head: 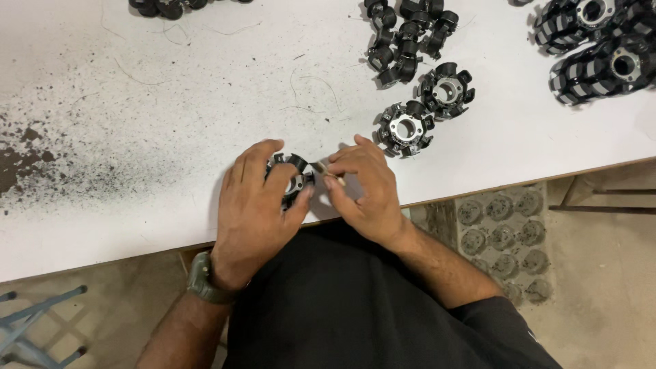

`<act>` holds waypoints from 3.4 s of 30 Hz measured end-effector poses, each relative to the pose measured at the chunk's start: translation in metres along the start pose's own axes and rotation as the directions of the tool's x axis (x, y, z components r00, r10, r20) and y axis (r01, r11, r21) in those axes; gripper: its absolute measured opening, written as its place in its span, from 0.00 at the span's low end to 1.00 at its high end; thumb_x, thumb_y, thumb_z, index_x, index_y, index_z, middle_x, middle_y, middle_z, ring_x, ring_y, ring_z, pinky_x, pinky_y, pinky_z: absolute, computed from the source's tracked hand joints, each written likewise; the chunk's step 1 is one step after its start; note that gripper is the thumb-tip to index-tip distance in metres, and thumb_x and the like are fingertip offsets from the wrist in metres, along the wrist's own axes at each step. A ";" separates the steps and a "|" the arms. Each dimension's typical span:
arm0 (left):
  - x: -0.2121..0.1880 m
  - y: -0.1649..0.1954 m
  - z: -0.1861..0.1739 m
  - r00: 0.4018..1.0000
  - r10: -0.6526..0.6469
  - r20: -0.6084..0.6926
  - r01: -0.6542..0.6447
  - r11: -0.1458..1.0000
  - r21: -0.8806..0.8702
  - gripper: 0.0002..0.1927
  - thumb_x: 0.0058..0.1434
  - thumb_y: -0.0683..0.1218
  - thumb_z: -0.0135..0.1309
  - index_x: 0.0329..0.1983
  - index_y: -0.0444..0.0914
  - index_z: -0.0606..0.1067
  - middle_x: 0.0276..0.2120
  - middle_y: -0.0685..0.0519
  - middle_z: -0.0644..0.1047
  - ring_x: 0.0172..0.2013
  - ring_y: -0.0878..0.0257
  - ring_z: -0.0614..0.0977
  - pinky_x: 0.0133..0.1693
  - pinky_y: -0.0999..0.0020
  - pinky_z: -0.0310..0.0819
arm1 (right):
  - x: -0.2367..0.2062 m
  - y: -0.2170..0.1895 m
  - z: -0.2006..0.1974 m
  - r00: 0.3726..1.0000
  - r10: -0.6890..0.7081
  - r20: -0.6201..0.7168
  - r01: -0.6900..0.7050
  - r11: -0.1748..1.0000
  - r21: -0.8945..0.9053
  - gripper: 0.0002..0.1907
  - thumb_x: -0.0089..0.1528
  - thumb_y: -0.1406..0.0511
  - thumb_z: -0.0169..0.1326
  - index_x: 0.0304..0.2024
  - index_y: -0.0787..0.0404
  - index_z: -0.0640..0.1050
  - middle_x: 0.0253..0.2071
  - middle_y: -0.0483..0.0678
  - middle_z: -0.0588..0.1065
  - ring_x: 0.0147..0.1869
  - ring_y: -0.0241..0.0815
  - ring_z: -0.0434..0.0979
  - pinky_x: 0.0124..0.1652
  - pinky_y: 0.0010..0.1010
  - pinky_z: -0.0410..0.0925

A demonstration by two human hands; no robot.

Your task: The person assembles small black mechanical components on a white table. They use a small flat tool to press or adjust parts on circular hubs and cylindrical pieces, then place the finished items into a clear plastic tray. Another person's hands are visible working on similar parts across the table.

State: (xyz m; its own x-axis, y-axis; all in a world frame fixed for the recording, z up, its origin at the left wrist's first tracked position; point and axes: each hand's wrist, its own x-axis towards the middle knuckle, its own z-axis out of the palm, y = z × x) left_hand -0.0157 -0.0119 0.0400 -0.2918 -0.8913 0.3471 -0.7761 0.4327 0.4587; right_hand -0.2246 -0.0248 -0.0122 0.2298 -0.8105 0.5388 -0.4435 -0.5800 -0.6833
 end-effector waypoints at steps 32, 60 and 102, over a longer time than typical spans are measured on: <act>-0.011 -0.025 0.047 0.966 -0.168 -0.197 0.151 0.984 -0.095 0.07 0.55 0.38 0.62 0.34 0.38 0.74 0.53 0.48 0.76 0.53 0.50 0.76 0.57 0.51 0.65 | 0.029 -0.017 0.015 0.973 0.013 0.229 0.001 0.998 -0.062 0.10 0.60 0.70 0.64 0.43 0.62 0.77 0.34 0.48 0.74 0.37 0.46 0.77 0.38 0.37 0.71; -0.013 -0.032 0.014 0.989 -0.069 -0.131 0.062 0.997 -0.053 0.19 0.56 0.38 0.63 0.52 0.33 0.78 0.59 0.43 0.72 0.56 0.47 0.77 0.53 0.53 0.75 | 0.016 -0.016 0.022 0.996 -0.006 0.085 0.006 1.000 -0.002 0.09 0.62 0.73 0.61 0.43 0.63 0.76 0.39 0.48 0.78 0.43 0.47 0.81 0.59 0.46 0.74; -0.015 -0.025 0.042 0.975 -0.146 -0.171 0.132 0.987 -0.087 0.07 0.57 0.37 0.62 0.36 0.35 0.75 0.53 0.47 0.77 0.50 0.51 0.79 0.51 0.54 0.74 | 0.009 -0.012 0.018 0.991 -0.012 0.137 0.010 1.000 0.013 0.09 0.63 0.71 0.63 0.45 0.61 0.77 0.42 0.49 0.79 0.48 0.46 0.83 0.60 0.45 0.74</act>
State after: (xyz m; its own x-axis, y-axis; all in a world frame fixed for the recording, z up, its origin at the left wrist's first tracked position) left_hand -0.0159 -0.0150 -0.0109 -0.0760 -0.9085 0.4109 -0.7560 0.3212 0.5704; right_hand -0.2020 -0.0268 -0.0080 0.3515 -0.8071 0.4743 -0.4302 -0.5892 -0.6839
